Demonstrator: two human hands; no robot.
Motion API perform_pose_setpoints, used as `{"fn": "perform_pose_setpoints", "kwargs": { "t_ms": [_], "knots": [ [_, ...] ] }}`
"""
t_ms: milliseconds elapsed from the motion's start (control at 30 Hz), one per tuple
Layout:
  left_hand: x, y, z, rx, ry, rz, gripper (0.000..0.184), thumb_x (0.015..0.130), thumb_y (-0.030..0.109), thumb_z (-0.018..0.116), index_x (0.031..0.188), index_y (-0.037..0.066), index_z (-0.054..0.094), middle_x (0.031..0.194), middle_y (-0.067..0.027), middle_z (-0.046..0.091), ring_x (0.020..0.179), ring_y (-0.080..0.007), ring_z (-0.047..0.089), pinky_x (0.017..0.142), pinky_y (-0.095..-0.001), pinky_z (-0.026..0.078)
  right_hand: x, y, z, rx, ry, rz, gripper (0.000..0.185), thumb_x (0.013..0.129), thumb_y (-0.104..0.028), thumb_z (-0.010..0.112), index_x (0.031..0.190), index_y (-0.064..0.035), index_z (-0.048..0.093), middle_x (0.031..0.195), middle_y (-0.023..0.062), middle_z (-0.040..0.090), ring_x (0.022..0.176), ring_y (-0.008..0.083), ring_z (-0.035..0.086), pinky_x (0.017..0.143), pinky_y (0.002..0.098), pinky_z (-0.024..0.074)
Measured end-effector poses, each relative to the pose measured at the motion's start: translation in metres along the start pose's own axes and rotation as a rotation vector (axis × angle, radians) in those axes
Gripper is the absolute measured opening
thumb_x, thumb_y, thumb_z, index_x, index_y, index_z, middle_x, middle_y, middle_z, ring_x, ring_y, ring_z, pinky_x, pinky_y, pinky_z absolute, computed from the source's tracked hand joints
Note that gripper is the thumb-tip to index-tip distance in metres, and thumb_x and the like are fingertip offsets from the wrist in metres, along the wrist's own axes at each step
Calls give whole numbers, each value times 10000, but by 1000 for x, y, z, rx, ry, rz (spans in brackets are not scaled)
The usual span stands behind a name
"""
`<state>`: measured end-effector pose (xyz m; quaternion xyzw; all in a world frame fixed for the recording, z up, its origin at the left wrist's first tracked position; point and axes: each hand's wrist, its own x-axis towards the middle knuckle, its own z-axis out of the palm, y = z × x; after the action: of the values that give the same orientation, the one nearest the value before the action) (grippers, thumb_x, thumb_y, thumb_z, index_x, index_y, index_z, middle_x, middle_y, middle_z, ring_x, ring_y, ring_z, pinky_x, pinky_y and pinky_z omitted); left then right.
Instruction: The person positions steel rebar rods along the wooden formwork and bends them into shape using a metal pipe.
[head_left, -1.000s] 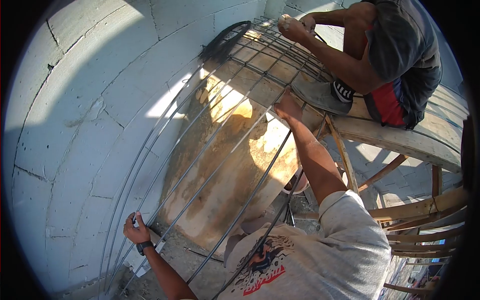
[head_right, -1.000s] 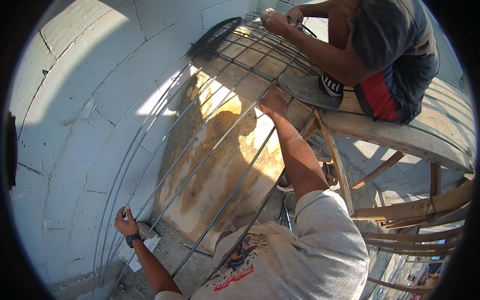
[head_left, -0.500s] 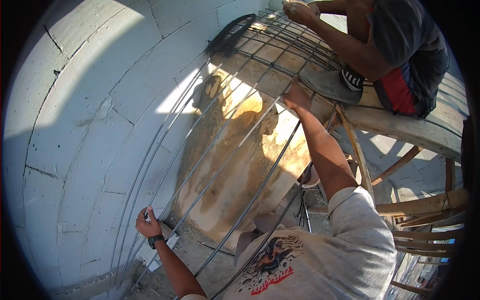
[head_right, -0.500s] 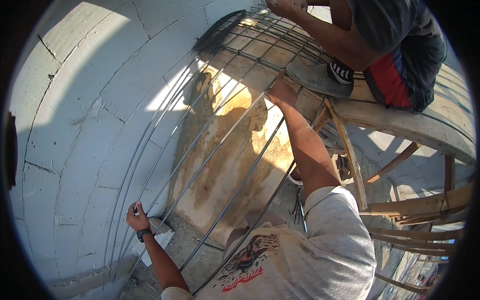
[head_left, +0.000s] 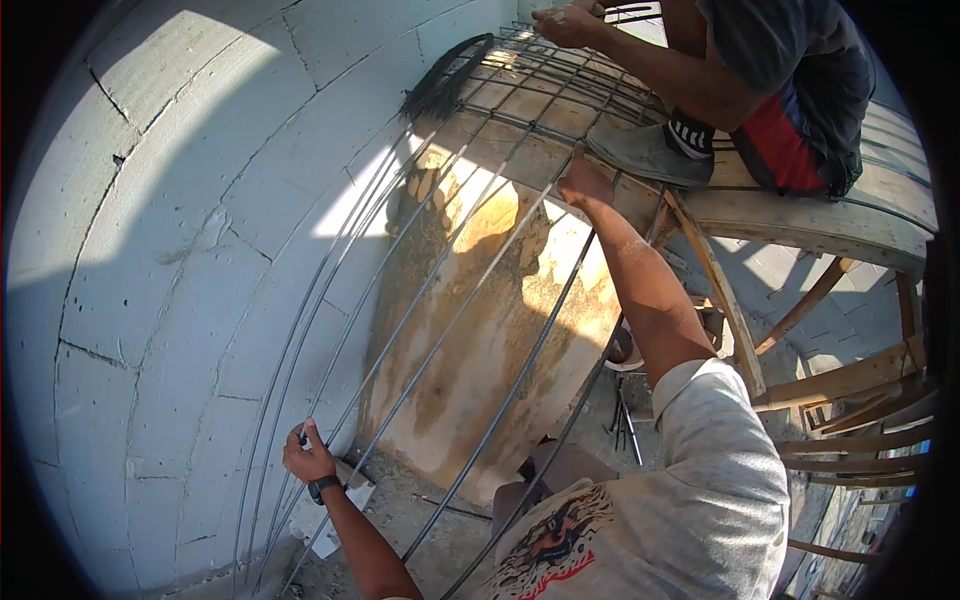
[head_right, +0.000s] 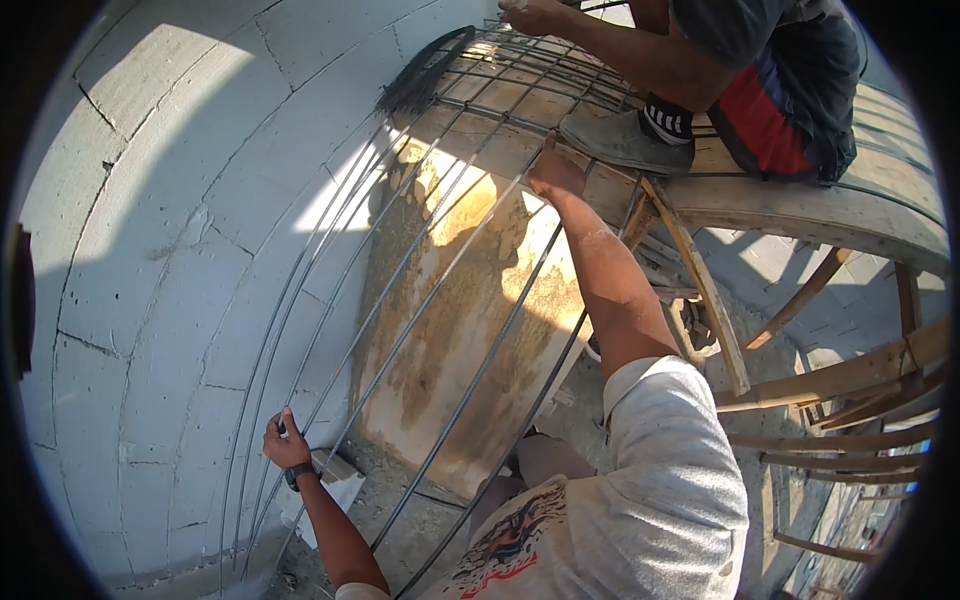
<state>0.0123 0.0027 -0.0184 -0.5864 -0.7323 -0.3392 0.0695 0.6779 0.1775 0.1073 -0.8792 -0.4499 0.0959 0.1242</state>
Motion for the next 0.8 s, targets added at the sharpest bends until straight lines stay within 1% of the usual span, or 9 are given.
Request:
{"fn": "perform_pose_setpoints", "kwargs": {
  "t_ms": [167, 267, 367, 467, 533, 600, 667, 733, 800],
  "knots": [
    [-2, -4, 2, 1, -2, 14, 396, 927, 428, 733, 911, 35, 772, 729, -142, 691, 678, -301, 634, 633, -463, 478, -6, 1, 0, -14, -14, -24, 927, 858, -187, 547, 1648, -60, 80, 1085, 236, 737, 993, 357, 734, 837, 472, 567],
    [-2, -7, 1, -33, -1, 6, 423, 924, 443, 736, 912, 22, 771, 724, -150, 694, 663, -304, 640, 618, -462, 487, -6, 6, 5, 85, 55, -101, 817, 880, -212, 567, 1605, -22, 244, 1134, 261, 716, 1038, 388, 714, 876, 491, 555],
    [2, -6, -3, -43, -7, 1, 451, 930, 458, 728, 912, 8, 770, 740, -166, 708, 665, -315, 664, 619, -459, 509, -24, 11, 13, 212, 199, -319, 663, 898, -264, 610, 1478, 19, 457, 1182, 279, 695, 1072, 425, 687, 915, 498, 539],
    [7, -2, -7, -52, -29, -14, 479, 942, 471, 712, 918, -4, 767, 778, -191, 730, 697, -334, 700, 644, -459, 538, -123, 15, -34, 467, 27, -449, 573, 910, -273, 670, 1410, -14, 560, 1231, 269, 676, 1113, 422, 661, 960, 446, 517],
    [9, 0, -10, -71, -43, -37, 498, 950, 482, 699, 924, -12, 764, 805, -208, 742, 725, -352, 721, 666, -461, 556, -192, 40, -45, 536, 293, -640, 472, 953, -241, 652, 1362, -12, 610, 1231, 221, 685, 1094, 374, 674, 930, 427, 526],
    [7, 0, -18, 5, -103, -48, 535, 963, 522, 663, 946, -3, 767, 836, -205, 753, 756, -365, 733, 703, -466, 572, -234, 81, -34, 690, 423, -559, 400, 951, -227, 628, 1301, -35, 652, 1118, 194, 700, 900, 358, 674, 840, 427, 532],
    [8, 2, -13, 34, -115, -35, 558, 960, 552, 649, 957, 8, 770, 839, -195, 756, 754, -366, 732, 715, -471, 574, -274, 129, -11, 706, 564, -296, 326, 968, -211, 617, 1231, -28, 676, 1056, 202, 711, 860, 357, 681, 825, 417, 534],
    [13, -1, -13, 63, -167, -111, 594, 938, 610, 639, 998, 34, 773, 881, -165, 769, 819, -352, 741, 755, -467, 569, -314, 184, 24, 742, 416, 13, 286, 965, -208, 635, 1168, -15, 693, 1000, 215, 722, 878, 364, 705, 817, 413, 539],
    [13, -2, -18, 44, -185, -126, 612, 924, 633, 639, 1015, 43, 772, 911, -153, 774, 859, -349, 742, 775, -464, 565, -355, 248, 82, 745, 301, 63, 266, 954, -208, 654, 1118, -3, 699, 954, 231, 719, 930, 359, 717, 806, 409, 540]
  ]
}}
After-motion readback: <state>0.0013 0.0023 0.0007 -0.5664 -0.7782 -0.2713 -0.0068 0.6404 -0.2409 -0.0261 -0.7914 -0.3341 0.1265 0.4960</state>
